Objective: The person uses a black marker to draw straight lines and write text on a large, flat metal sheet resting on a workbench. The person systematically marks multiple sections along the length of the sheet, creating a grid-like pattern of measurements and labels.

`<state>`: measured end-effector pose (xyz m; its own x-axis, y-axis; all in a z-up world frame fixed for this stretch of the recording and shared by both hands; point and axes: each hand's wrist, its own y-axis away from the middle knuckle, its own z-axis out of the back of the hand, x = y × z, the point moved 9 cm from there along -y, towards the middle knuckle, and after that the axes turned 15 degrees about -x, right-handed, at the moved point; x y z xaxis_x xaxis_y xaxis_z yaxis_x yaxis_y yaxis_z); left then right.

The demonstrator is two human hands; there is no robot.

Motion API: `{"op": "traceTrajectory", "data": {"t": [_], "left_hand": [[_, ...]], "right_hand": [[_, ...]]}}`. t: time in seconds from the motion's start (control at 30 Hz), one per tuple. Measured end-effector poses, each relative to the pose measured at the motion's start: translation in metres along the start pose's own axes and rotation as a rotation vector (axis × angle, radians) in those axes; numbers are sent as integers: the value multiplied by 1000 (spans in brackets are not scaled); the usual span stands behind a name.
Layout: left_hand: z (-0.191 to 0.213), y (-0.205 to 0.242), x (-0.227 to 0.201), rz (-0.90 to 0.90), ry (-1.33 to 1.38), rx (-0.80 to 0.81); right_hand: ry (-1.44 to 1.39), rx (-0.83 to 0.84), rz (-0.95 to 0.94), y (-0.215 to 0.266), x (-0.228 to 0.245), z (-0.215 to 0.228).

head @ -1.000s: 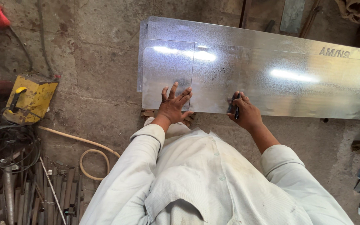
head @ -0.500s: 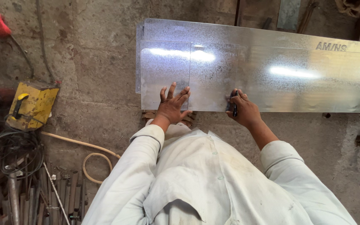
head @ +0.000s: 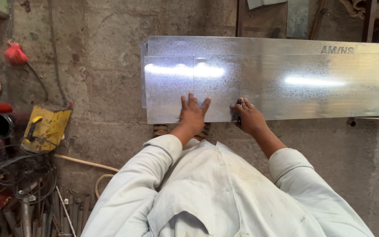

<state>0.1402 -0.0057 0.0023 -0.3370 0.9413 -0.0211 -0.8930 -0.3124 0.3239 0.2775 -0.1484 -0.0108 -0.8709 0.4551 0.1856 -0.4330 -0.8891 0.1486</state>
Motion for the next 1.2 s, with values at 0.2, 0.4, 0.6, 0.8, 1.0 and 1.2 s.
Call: {"op": "traceTrajectory", "data": {"t": [0.2, 0.4, 0.6, 0.8, 1.0, 1.2], "left_hand": [[-1, -37, -39, 11, 71, -25], [-7, -45, -56, 67, 170, 168], [-14, -48, -55, 107, 229, 139], [-17, -50, -55, 115, 216, 159], [-19, -50, -58, 90, 154, 173], [-9, -47, -58, 76, 144, 176]], "right_hand": [[11, 50, -29, -2, 3, 0], [-5, 54, -33, 2, 0, -7], [-63, -3, 15, 1, 4, 8], [-546, -111, -362, 7, -32, 40], [-1262, -487, -620, 0, -116, -16], [-1415, -526, -642, -41, -135, -21]]}}
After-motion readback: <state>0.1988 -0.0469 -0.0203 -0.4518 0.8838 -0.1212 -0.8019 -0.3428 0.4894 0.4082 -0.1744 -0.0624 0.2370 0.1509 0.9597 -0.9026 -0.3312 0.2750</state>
